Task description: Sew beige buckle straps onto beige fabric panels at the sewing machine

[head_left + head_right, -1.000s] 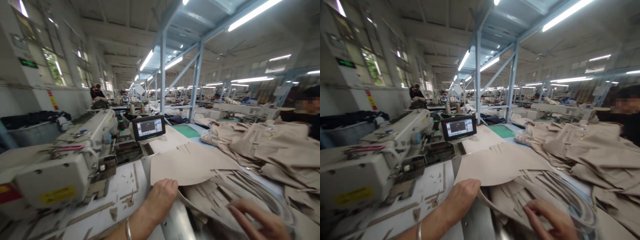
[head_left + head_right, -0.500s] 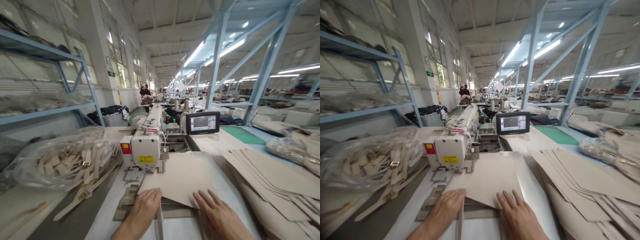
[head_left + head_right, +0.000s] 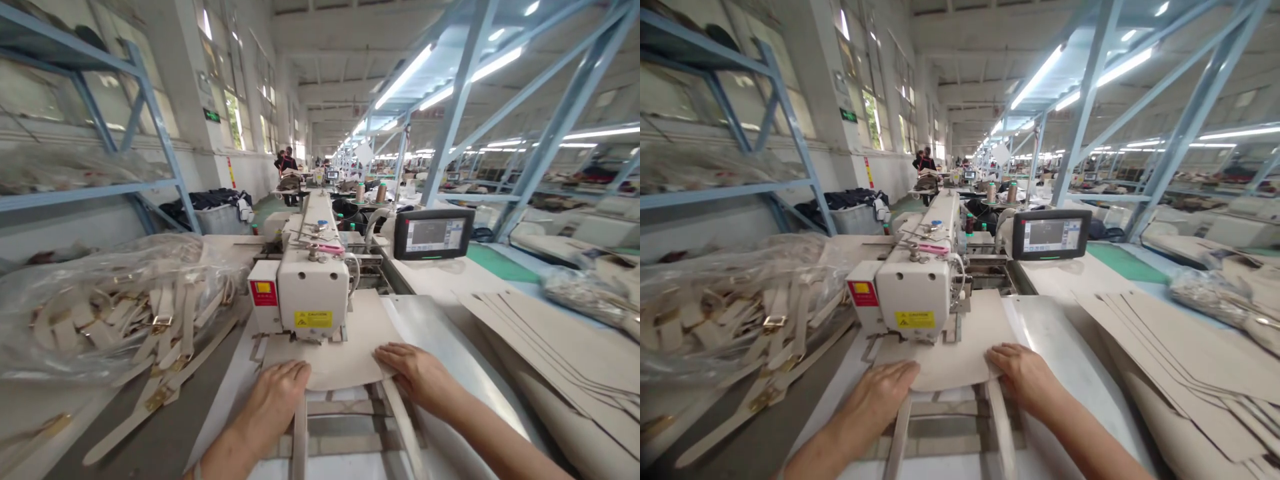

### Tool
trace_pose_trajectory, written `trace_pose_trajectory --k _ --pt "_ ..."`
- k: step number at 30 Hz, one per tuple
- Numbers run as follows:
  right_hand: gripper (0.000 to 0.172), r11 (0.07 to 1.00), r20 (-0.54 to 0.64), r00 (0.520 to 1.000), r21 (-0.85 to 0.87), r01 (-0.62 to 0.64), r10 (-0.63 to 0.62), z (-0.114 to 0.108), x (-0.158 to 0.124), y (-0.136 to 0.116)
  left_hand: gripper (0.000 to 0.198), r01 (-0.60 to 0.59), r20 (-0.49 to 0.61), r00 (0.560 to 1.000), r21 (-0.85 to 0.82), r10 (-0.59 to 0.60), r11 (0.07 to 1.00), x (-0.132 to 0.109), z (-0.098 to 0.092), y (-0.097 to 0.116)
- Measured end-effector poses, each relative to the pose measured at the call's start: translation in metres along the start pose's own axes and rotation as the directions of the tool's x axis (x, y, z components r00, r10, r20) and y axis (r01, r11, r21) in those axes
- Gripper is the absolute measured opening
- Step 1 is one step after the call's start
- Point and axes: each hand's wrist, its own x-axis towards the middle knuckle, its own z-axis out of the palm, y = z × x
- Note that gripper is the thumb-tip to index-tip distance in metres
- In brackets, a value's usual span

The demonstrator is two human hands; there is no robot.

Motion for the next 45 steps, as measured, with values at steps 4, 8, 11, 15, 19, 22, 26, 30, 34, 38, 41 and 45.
trace_pose_trajectory --k 4,8,11,15,19,22,26,30,34,38,41,45 --pt "0.067 0.995 -0.055 0.994 -0.021 0.097 -0.098 0.010 -0.013 -0.011 0.070 -0.199 0.062 0.976 -0.136 0.208 0.971 -0.021 -0.015 -0.002" --pt "0.054 0.995 -0.093 0.991 -0.045 0.088 -0.092 0.012 -0.017 -0.017 0.084 -0.236 0.058 0.966 -0.182 0.250 0.955 -0.039 -0.023 -0.010" --pt "0.058 0.997 -0.096 0.995 -0.064 -0.040 0.033 0.008 -0.010 -0.015 0.080 -0.249 0.003 0.968 -0.126 0.252 0.960 -0.040 -0.017 -0.017" --pt "0.058 0.981 -0.114 0.986 -0.140 -0.133 0.118 0.009 -0.009 -0.017 0.049 -0.254 -0.097 0.961 0.052 0.258 0.966 -0.034 -0.001 -0.015" --pt "0.054 0.973 -0.169 0.981 -0.193 -0.124 0.091 0.024 -0.019 -0.019 0.030 -0.239 -0.276 0.921 0.159 0.276 0.958 -0.029 0.005 -0.005" --pt "0.051 0.966 -0.162 0.984 -0.236 -0.107 0.069 0.036 -0.020 -0.018 0.035 -0.174 -0.413 0.879 0.184 0.237 0.967 -0.025 0.004 -0.006" --pt "0.049 0.964 -0.130 0.983 -0.217 -0.154 0.128 0.048 -0.004 -0.019 0.038 -0.026 -0.350 0.932 0.205 0.098 0.978 -0.013 0.007 -0.014" --pt "0.046 0.972 -0.063 0.982 -0.144 -0.187 0.180 0.054 0.028 -0.015 0.042 0.122 -0.097 0.989 0.161 -0.107 0.979 0.009 0.007 -0.024" --pt "0.049 0.982 0.007 0.985 -0.077 -0.173 0.174 0.052 0.041 -0.005 0.046 0.084 0.034 0.996 0.046 -0.086 0.995 0.022 -0.001 -0.035" --pt "0.053 0.986 0.068 0.984 0.005 -0.166 0.165 0.046 0.024 -0.010 0.058 -0.007 -0.008 1.000 -0.006 0.007 1.000 0.009 0.007 -0.044" --pt "0.056 0.971 0.097 0.967 -0.003 -0.238 0.237 0.043 0.012 -0.023 0.063 -0.021 -0.085 0.996 0.003 0.021 1.000 -0.004 0.022 -0.049" --pt "0.056 0.938 0.136 0.929 -0.013 -0.346 0.345 0.041 0.008 -0.037 0.062 -0.047 -0.191 0.980 0.058 0.058 0.997 -0.011 0.042 -0.058"
